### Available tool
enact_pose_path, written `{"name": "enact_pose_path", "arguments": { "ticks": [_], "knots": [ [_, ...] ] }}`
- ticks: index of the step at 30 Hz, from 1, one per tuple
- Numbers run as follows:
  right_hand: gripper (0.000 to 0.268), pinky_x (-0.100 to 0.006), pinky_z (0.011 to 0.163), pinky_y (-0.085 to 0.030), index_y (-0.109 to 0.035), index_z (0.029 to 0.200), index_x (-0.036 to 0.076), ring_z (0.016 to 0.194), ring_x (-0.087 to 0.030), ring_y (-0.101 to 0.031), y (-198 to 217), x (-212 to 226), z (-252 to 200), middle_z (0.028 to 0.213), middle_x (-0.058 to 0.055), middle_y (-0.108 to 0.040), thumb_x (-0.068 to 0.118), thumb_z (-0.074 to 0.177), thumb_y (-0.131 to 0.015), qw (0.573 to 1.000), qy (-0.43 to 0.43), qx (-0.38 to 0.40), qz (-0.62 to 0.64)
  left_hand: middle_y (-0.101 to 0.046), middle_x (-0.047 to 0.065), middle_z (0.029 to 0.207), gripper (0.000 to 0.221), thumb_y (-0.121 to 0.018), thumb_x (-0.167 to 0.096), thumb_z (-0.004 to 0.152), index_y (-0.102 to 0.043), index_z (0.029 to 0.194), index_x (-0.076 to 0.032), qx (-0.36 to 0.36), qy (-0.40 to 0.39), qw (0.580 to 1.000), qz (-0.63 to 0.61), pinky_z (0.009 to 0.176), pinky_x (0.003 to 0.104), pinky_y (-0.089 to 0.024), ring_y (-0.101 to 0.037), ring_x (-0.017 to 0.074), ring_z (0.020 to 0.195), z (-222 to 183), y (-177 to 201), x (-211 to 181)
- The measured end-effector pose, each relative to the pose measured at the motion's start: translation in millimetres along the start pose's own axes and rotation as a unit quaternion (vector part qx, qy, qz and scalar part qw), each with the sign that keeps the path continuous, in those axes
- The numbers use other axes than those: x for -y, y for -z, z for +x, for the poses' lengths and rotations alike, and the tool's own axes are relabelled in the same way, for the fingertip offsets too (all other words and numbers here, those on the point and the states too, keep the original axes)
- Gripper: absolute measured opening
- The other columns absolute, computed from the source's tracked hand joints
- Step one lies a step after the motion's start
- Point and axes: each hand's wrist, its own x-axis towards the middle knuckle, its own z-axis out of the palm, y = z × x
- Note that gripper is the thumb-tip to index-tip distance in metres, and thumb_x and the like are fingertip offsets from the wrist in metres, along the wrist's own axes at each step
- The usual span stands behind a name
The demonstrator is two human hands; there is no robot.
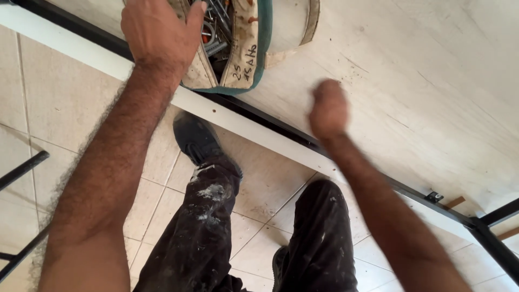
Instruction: Assembling a metal table frame by attaching hardware with a power drill and organizing tools into a bag.
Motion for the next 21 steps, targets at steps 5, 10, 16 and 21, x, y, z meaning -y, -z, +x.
{"name": "enact_pose_path", "arguments": {
  "ticks": [5, 10, 16, 21],
  "knots": [
    [0.023, -0.034, 0.053, -0.055, -0.06, 0.099, 0.005, 0.073, -0.021, -0.06, -11.7, 143.8, 9.3, 0.09, -0.009, -0.066, 0.013, 0.106, -0.039, 0.973, 0.152, -0.017, 0.173, -0.068, 0.009, 0.1, 0.06, -0.093, -0.055, 0.092, -0.062, 0.113, -0.008, 0.05, 0.058, 0.996, 0.05, 0.077, 0.048, -0.057, -0.068, 0.0305, 0.094, -0.4, -6.4, 0.5],
    [0.067, -0.041, 0.094, -0.053, -0.052, 0.131, 0.01, 0.097, -0.024, -0.067, -12.1, 148.6, 52.5, 0.108, -0.006, -0.073, 0.018, 0.077, -0.092, 0.994, 0.061, -0.088, 0.029, -0.06, 0.005, 0.077, 0.01, -0.07, -0.009, 0.088, -0.062, 0.093, -0.007, 0.041, 0.071, 0.993, -0.082, 0.049, 0.036, -0.049, -0.058, 0.0211, 0.063, -1.0, -3.8, -1.1],
    [0.036, -0.037, 0.073, -0.068, -0.052, 0.108, 0.01, 0.088, -0.026, -0.075, 1.3, 141.0, 91.3, 0.102, -0.008, -0.076, 0.009, 0.081, -0.077, 0.981, -0.088, 0.032, 0.171, -0.066, 0.001, 0.075, 0.01, -0.06, -0.001, 0.087, -0.062, 0.093, -0.009, -0.018, 0.097, 0.964, -0.248, 0.056, 0.03, -0.056, -0.063, 0.0148, 0.062, 3.8, 6.9, -34.0],
    [0.019, -0.036, 0.062, -0.043, -0.066, 0.089, 0.019, 0.073, -0.012, -0.052, 30.8, 91.0, 78.1, 0.079, 0.005, -0.062, 0.034, 0.078, -0.068, 0.982, 0.038, 0.071, 0.172, -0.066, 0.015, 0.086, 0.021, -0.053, -0.017, 0.086, -0.055, 0.105, -0.009, -0.017, 0.046, 0.957, -0.284, 0.075, 0.054, -0.049, -0.065, 0.0439, 0.079, -23.1, 3.6, -75.1]
  ]
}}
